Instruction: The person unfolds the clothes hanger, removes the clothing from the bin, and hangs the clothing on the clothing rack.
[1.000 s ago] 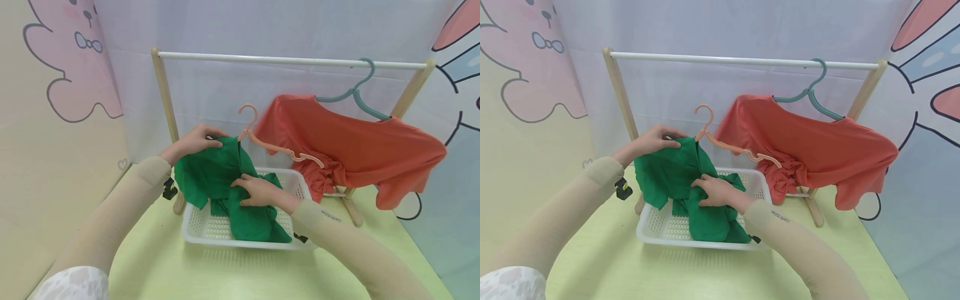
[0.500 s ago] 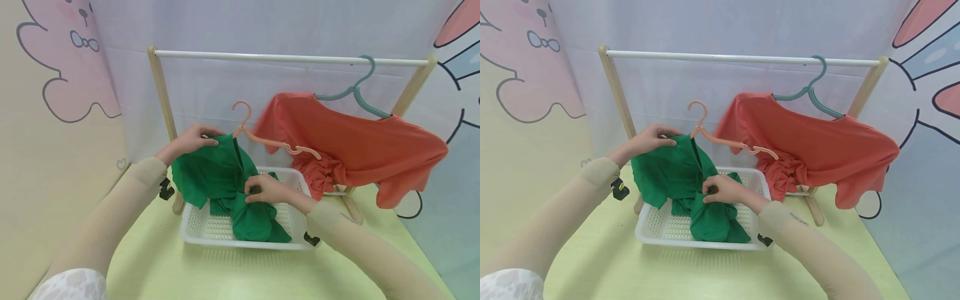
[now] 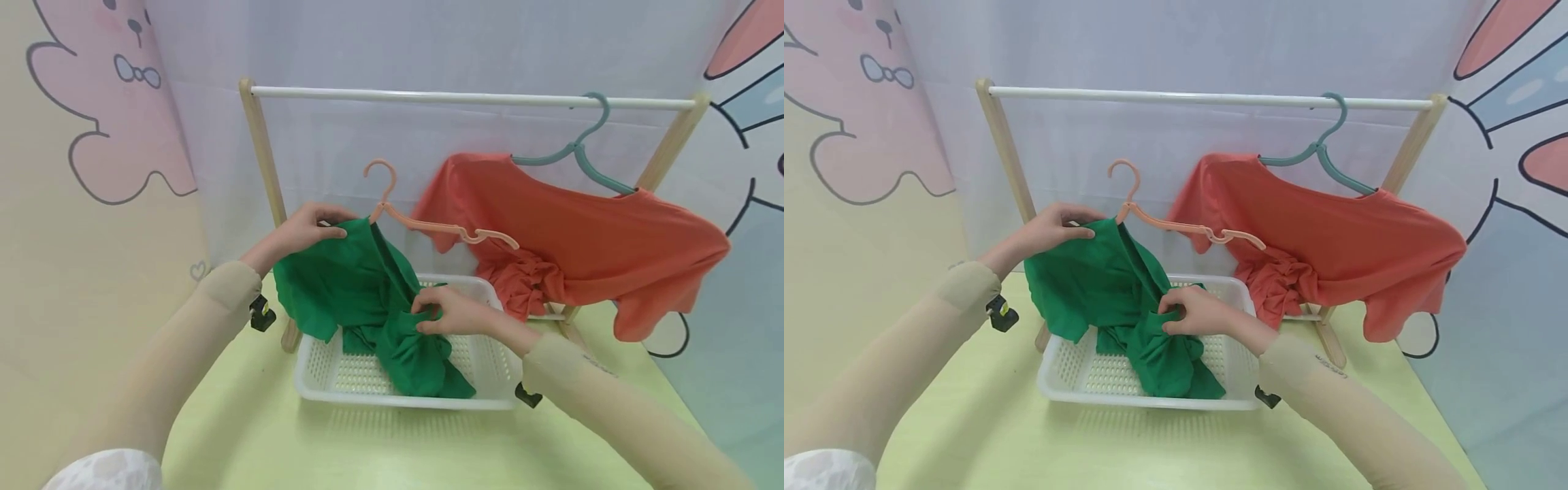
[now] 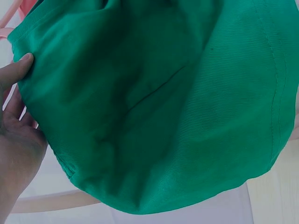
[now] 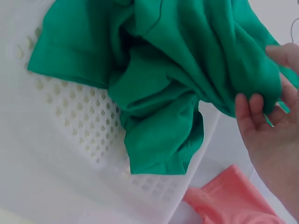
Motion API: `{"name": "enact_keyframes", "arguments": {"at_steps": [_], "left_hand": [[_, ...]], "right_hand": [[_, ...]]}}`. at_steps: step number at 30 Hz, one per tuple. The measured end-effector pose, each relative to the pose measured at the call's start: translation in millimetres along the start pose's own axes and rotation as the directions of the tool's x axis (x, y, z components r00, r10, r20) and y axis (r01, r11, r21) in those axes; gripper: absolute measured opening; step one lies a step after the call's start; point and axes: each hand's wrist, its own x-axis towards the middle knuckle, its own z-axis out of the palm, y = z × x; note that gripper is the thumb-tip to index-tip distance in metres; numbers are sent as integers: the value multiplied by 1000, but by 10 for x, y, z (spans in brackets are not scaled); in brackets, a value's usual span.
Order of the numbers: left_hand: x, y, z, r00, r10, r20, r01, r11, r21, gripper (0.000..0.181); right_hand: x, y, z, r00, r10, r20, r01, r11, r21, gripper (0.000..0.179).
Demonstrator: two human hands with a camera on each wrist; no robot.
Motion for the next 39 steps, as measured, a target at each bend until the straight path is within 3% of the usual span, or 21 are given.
{"name": "enact_keyframes", "arguments": {"at_steps": [3,8,16,20,31,39], "left_hand": [[-27,13,-6,1000,-3,-6,3,1000,-14,36],[-51,27,-27,1000,-13,-17,13,1000,-17,36],[-84,9,-58,1000,-6,-21,5,1000,-23,35],[-88,18,-69,1000,-1,-19,1,1000,-13,36],[-127,66,-94,999,-14,-33,14,1000,-2,35],[-173,48,-97,1000,-3,-19,3,1000,12,36]], "right_hand": [[-47,1,-56,999,-24,-34,24,1000,-12,10],[-155,-33,-184,999,1,-50,-2,1000,-25,11],[-328,-88,-348,993,117,-34,-117,993,9,14],[-424,-59,-432,989,144,-41,-146,988,-42,21],[-661,-15,-627,980,162,-118,-175,978,-114,17],[-765,-39,-728,982,106,-156,-127,982,-136,17]]}}
